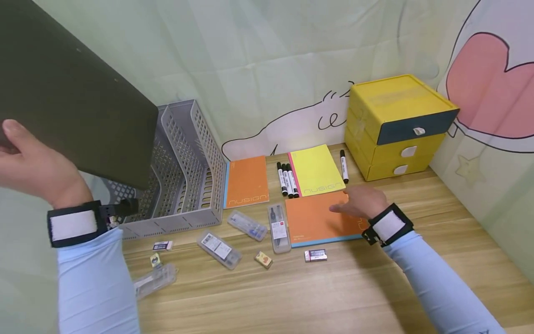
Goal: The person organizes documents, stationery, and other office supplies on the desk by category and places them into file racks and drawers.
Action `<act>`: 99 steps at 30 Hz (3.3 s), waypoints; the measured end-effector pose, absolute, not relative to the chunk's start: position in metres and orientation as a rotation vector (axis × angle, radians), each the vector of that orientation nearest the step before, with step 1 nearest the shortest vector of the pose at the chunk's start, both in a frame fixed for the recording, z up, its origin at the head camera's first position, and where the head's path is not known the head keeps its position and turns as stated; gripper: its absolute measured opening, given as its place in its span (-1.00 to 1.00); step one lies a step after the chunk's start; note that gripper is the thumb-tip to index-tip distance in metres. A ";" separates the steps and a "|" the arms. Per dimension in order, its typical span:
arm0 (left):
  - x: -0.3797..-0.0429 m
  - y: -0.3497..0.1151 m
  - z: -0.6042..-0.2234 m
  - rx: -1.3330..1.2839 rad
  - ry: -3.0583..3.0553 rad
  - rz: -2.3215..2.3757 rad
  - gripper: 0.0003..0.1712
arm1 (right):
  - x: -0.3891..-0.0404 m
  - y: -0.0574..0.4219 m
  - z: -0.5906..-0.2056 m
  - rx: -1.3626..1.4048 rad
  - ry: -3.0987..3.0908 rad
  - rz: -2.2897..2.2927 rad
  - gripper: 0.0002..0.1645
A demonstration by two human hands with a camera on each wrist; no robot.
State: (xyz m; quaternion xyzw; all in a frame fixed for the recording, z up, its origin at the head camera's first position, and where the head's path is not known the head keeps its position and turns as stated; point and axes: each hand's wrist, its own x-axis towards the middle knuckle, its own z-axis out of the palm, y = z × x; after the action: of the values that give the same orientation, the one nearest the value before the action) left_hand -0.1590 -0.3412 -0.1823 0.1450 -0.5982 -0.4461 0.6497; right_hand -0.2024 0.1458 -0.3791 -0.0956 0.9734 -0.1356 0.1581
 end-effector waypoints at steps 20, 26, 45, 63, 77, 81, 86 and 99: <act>-0.198 -0.357 -0.272 0.539 -1.597 -1.083 -0.59 | -0.203 0.149 -0.386 -0.262 2.790 -0.437 -0.04; -0.207 -0.361 -0.311 0.633 -1.673 -1.087 -0.57 | -0.203 0.148 -0.390 -0.251 2.787 -0.405 -0.04; -0.197 -0.330 -0.321 0.537 -1.780 -0.654 -0.24 | -0.206 0.148 -0.397 -0.200 2.773 -0.371 -0.05; -0.212 -0.180 -0.381 -0.391 -2.595 -0.393 -0.50 | -0.211 0.154 -0.402 -0.128 2.730 -0.393 -0.41; -0.208 -0.117 -0.439 -0.489 -3.157 0.021 -0.32 | -0.214 0.160 -0.409 -0.133 2.725 -0.413 -0.35; -0.207 -0.115 -0.444 -0.513 -3.157 0.018 -0.34 | -0.213 0.157 -0.410 -0.100 2.720 -0.422 -0.37; -0.204 -0.113 -0.445 -0.547 -3.169 0.064 -0.33 | -0.211 0.155 -0.414 -0.060 2.732 -0.446 -0.39; -0.201 -0.104 -0.447 -0.525 -3.200 -0.015 -0.35 | -0.212 0.151 -0.418 -0.152 2.789 -0.436 -0.42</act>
State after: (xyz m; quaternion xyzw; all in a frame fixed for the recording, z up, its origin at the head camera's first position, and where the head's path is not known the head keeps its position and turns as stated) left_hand -0.2006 -0.1036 -0.4474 -0.1617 -0.9855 -0.0046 -0.0506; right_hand -0.2117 0.1512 -0.4181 -0.0531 0.9744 -0.1523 0.1565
